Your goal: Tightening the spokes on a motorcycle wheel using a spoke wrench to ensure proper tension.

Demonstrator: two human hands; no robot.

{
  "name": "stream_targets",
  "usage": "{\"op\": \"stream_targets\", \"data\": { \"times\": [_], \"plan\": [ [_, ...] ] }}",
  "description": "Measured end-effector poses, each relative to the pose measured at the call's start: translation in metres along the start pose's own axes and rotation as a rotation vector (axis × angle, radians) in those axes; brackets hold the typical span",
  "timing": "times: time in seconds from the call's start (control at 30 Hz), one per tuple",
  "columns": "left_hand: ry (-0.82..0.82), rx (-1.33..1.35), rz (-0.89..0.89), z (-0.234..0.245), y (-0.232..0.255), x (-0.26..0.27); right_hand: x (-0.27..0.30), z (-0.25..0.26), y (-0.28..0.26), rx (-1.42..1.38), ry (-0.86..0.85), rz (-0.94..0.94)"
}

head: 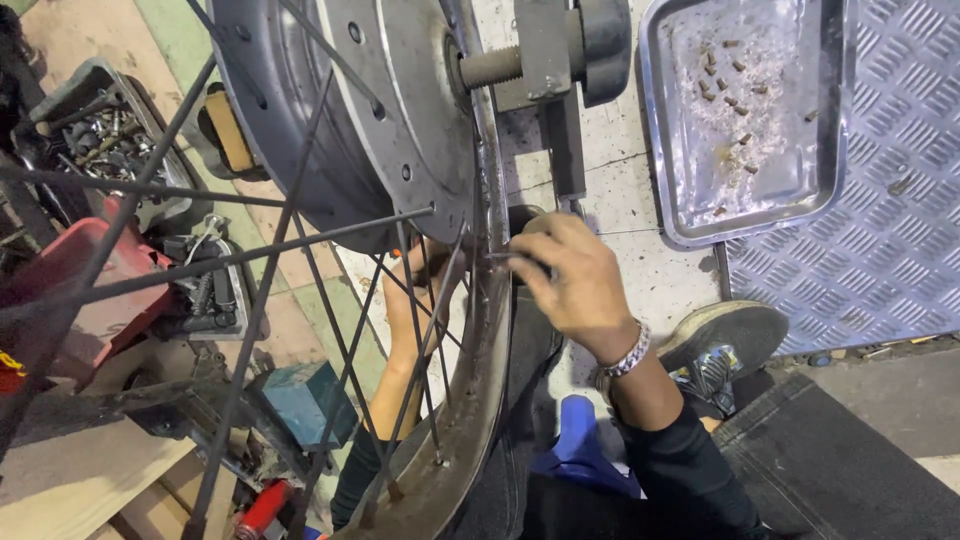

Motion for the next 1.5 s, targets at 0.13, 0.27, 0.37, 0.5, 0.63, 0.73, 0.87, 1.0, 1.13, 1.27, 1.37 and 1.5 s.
{"op": "stream_targets", "data": {
  "times": [0.13,0.27,0.37,0.5,0.63,0.73,0.87,1.0,1.13,1.27,1.37,1.5],
  "plan": [
    [-0.012,0.058,-0.025,-0.004,0.006,0.005,0.001,0.006,0.003,-0.127,0.076,-0.116],
    [-0.024,0.039,-0.070,-0.005,-0.019,0.010,0.007,-0.001,-0.004,-0.517,0.051,-0.202],
    [-0.027,0.018,-0.088,-0.007,0.003,0.005,0.007,-0.012,0.004,-0.740,-0.001,-0.194],
    [-0.016,-0.045,-0.073,-0.011,-0.002,0.008,0.010,-0.029,0.028,-0.848,-0.044,-0.175],
    [-0.008,-0.033,-0.068,-0.012,-0.002,0.005,0.011,-0.038,0.039,-0.891,-0.083,-0.160],
    [-0.005,-0.058,-0.041,-0.011,-0.002,0.008,0.013,-0.044,0.049,-0.974,-0.135,-0.159],
    [0.005,-0.049,-0.053,-0.012,-0.004,0.009,0.015,-0.047,0.056,-0.969,-0.153,-0.196],
    [0.018,-0.082,-0.076,-0.013,-0.010,0.012,0.012,-0.038,0.020,-0.692,-0.167,-0.275],
    [0.008,-0.105,-0.070,-0.013,0.010,0.009,0.021,-0.032,-0.004,-0.465,-0.189,-0.389],
    [0.013,-0.093,-0.074,-0.010,-0.010,0.012,0.015,-0.039,0.006,-0.394,-0.156,-0.235],
    [0.013,-0.059,-0.072,-0.014,-0.009,0.016,0.005,-0.028,-0.004,-0.316,-0.190,-0.176],
    [0.011,-0.088,-0.075,-0.009,-0.013,0.013,0.007,-0.043,0.049,-0.176,-0.279,-0.186]
  ]
}}
Point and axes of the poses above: each hand's wrist, its own x-axis away from the middle knuckle, its own z-axis out of the back of the hand, y = z × x, the point moved 1 cm from there along -x, towards the middle knuckle, and after that the axes turned 10 degrees about -z, right-handed, at the moved point
